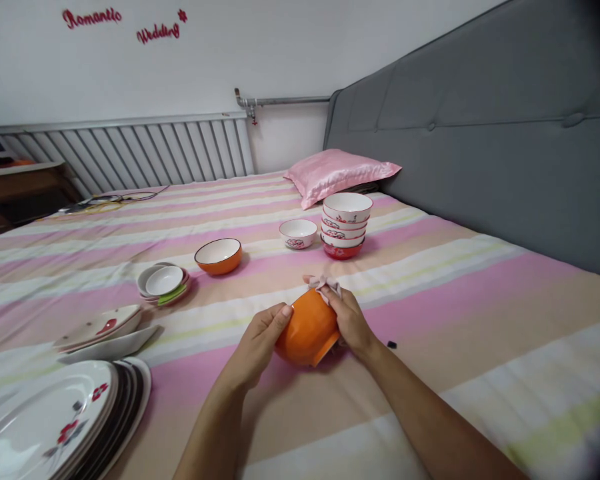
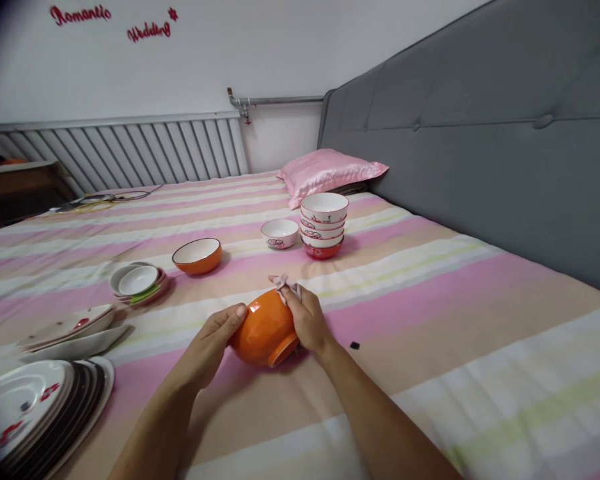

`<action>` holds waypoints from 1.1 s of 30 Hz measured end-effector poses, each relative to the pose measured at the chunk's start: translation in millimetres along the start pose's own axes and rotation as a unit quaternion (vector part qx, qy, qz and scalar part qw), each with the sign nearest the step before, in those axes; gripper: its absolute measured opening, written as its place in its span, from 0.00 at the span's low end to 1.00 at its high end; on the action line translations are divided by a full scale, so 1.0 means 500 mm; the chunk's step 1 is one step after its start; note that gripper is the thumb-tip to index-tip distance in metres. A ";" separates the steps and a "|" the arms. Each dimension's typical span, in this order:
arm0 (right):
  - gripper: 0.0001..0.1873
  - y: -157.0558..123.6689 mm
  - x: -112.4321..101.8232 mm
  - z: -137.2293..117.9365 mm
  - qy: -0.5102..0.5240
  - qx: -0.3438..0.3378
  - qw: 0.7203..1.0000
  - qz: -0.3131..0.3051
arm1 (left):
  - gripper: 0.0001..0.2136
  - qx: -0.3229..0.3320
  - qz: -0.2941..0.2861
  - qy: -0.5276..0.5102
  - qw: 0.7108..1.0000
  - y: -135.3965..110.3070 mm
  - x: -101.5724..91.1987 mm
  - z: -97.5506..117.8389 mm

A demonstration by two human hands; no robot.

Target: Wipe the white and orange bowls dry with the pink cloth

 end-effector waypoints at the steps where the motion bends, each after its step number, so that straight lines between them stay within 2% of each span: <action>1: 0.20 -0.006 0.005 -0.019 -0.032 -0.036 0.999 -0.014 | 0.18 0.001 -0.001 -0.003 1.000 0.000 0.000 0.000; 3: 0.18 -0.021 0.017 -0.058 -0.099 -0.115 0.988 -0.039 | 0.17 0.005 -0.006 -0.010 1.000 0.000 0.001 0.000; 6: 0.20 -0.046 0.040 -0.104 -0.211 -0.226 0.948 -0.069 | 0.17 0.013 0.000 -0.014 1.000 0.000 -0.001 0.004; 9: 0.22 -0.060 0.062 -0.122 -0.292 -0.281 0.909 -0.099 | 0.16 0.024 0.006 -0.007 1.000 0.000 -0.002 0.009; 11: 0.21 -0.062 0.067 -0.124 -0.308 -0.286 0.901 -0.105 | 0.16 0.029 0.004 -0.007 1.000 0.001 0.000 0.012; 13: 0.18 -0.057 0.062 -0.122 -0.298 -0.270 0.911 -0.091 | 0.16 0.027 -0.003 -0.008 1.000 0.000 0.004 0.013; 17: 0.13 -0.039 0.041 -0.103 -0.234 -0.206 0.948 -0.056 | 0.16 0.016 -0.025 -0.010 1.000 -0.002 0.014 0.013; 20: 0.13 -0.020 0.022 -0.071 -0.153 -0.132 0.979 -0.038 | 0.17 0.005 -0.022 -0.018 1.000 -0.002 0.015 0.009; 23: 0.15 -0.002 0.006 -0.026 -0.074 -0.052 0.996 -0.015 | 0.18 0.002 0.002 -0.020 1.000 0.001 0.006 0.004; 25: 0.17 0.007 -0.002 0.005 -0.025 -0.001 1.000 0.001 | 0.19 0.001 0.039 -0.012 0.999 0.004 -0.006 0.000; 28: 0.18 0.014 -0.013 0.038 0.002 0.051 0.998 0.033 | 0.20 -0.008 0.133 -0.008 0.991 0.005 -0.035 -0.007; 30: 0.19 0.014 -0.016 0.042 -0.017 0.057 0.997 0.041 | 0.20 -0.010 0.201 -0.010 0.980 0.003 -0.057 -0.009; 33: 0.20 0.009 -0.008 0.026 -0.049 0.033 0.998 0.015 | 0.20 -0.011 0.279 0.007 0.960 -0.003 -0.086 -0.012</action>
Point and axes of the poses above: each hand's wrist, its own y-axis towards the middle knuckle, its own x-axis out of the palm, z = x × y, the point moved 8 cm from there along y, towards the middle knuckle, and after that the axes turned 2 degrees about -y, right-handed, at the moved point
